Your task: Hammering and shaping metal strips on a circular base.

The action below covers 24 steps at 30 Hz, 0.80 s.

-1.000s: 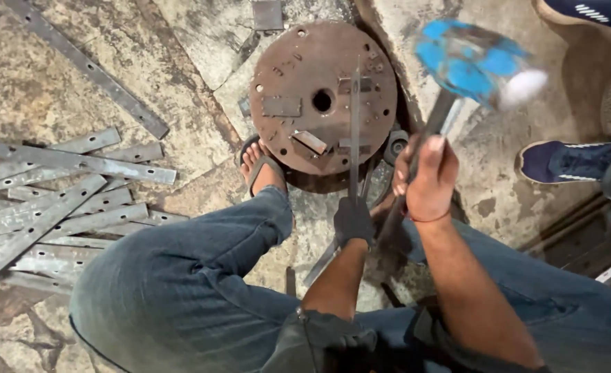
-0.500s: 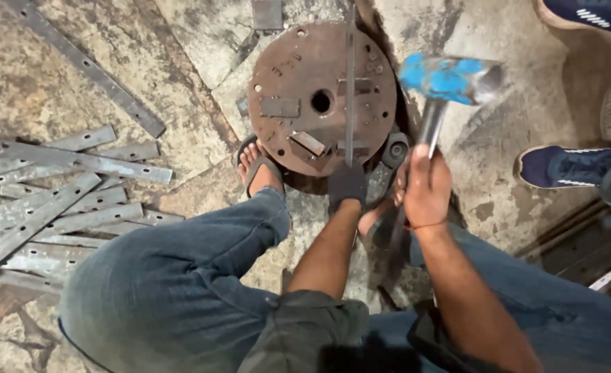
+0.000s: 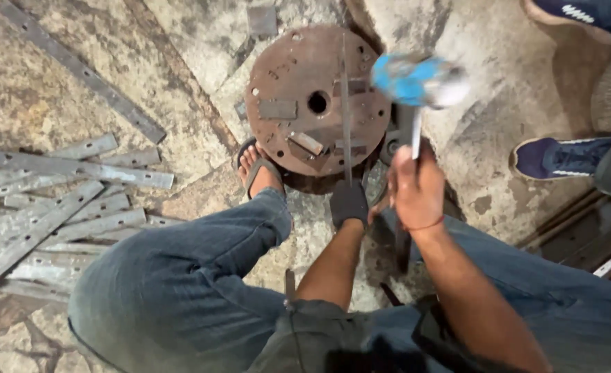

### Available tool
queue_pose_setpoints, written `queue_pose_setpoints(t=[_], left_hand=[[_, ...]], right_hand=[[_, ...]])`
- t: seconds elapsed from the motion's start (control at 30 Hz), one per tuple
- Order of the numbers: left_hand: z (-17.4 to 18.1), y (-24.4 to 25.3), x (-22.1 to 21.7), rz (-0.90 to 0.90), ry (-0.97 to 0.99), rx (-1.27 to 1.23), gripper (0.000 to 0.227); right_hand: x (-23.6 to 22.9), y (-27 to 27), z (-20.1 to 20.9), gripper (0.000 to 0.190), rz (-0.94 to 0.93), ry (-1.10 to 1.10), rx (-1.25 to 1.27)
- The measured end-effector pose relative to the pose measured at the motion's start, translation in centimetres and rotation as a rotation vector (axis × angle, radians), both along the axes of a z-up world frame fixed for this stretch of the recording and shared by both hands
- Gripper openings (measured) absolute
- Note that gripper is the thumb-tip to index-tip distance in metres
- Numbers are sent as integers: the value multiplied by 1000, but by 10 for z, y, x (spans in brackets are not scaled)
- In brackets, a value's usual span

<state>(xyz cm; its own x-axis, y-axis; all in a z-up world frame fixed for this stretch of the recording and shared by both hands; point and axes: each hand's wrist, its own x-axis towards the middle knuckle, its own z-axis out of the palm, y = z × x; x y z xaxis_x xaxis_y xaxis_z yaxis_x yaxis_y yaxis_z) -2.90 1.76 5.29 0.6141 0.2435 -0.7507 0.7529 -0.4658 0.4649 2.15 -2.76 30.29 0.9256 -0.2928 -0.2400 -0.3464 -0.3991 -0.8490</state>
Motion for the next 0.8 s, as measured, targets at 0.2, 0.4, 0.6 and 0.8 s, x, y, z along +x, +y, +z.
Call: queue_pose_setpoints(t=[0.2,0.4,0.6,0.8], left_hand=[[4,4,-32,-176,-145,46,37],[-15,7,-43,-477,-244,151,29],[-16,0,-51,-554,-196,231,23],[-3,10,-56,-382,-149,108,32]], right_hand=[[26,-2,-70,55,-40,32,35],[31,-2,-58,57,-118,303,124],[11,-4,-33,56,-147,-6,315],[28,-39,-163,60,150,-55,-257]])
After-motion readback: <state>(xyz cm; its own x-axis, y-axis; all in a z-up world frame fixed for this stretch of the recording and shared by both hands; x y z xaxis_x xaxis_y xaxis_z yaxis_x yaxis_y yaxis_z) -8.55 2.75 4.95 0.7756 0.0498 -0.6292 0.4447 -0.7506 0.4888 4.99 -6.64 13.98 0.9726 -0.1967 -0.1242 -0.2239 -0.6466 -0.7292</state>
